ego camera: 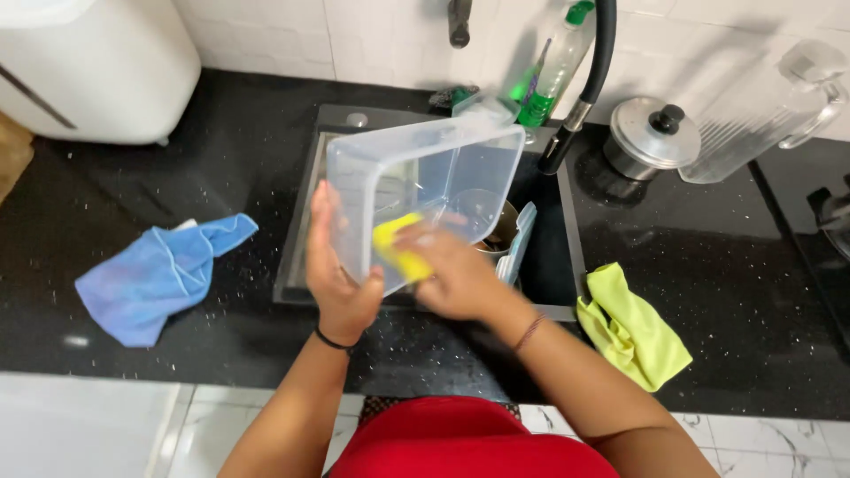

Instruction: Scrubbing plastic containers and kitchen utensils with a sponge and soapy water in a sink.

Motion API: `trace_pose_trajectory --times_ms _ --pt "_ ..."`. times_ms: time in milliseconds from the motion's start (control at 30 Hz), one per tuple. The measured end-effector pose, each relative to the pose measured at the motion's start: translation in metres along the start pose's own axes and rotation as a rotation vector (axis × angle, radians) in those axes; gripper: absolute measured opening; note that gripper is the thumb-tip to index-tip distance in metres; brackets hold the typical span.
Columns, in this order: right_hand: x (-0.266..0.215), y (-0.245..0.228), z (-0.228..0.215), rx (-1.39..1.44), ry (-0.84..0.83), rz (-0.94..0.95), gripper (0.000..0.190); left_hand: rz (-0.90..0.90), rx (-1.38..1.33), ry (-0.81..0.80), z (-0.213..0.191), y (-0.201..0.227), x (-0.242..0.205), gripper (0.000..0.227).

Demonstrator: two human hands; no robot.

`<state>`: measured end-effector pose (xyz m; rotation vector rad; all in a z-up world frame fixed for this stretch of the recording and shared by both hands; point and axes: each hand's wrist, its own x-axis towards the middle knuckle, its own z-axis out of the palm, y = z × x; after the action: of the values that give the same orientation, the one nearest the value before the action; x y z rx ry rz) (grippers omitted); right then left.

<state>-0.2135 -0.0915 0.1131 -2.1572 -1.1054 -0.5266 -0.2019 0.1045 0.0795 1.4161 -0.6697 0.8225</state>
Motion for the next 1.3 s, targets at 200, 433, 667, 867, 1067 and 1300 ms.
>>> trace_pose_trajectory --times_ms 200,433,667,867,1067,1300 --pt "-0.051 0.007 -0.017 -0.318 -0.039 0.323 0.05 -0.205 -0.189 0.094 0.033 0.021 -0.023 0.09" --pt "-0.07 0.021 -0.038 -0.178 0.079 0.0 0.04 -0.084 -0.079 0.019 0.065 0.05 -0.019 0.081" --pt "-0.093 0.052 -0.054 -0.523 0.05 0.123 0.048 -0.205 0.007 -0.074 0.033 0.054 0.007 0.081" --pt "-0.068 0.03 -0.065 -0.663 0.086 0.213 0.047 -0.204 0.883 -0.267 -0.093 -0.021 0.019 0.069" --pt "-0.027 -0.008 -0.058 -0.623 0.184 0.335 0.028 -0.501 1.306 -0.229 -0.268 -0.137 -0.042 0.064" --pt "0.012 -0.029 -0.026 -0.574 0.261 0.472 0.022 -0.698 1.168 -0.6 -0.285 -0.102 -0.059 0.051"
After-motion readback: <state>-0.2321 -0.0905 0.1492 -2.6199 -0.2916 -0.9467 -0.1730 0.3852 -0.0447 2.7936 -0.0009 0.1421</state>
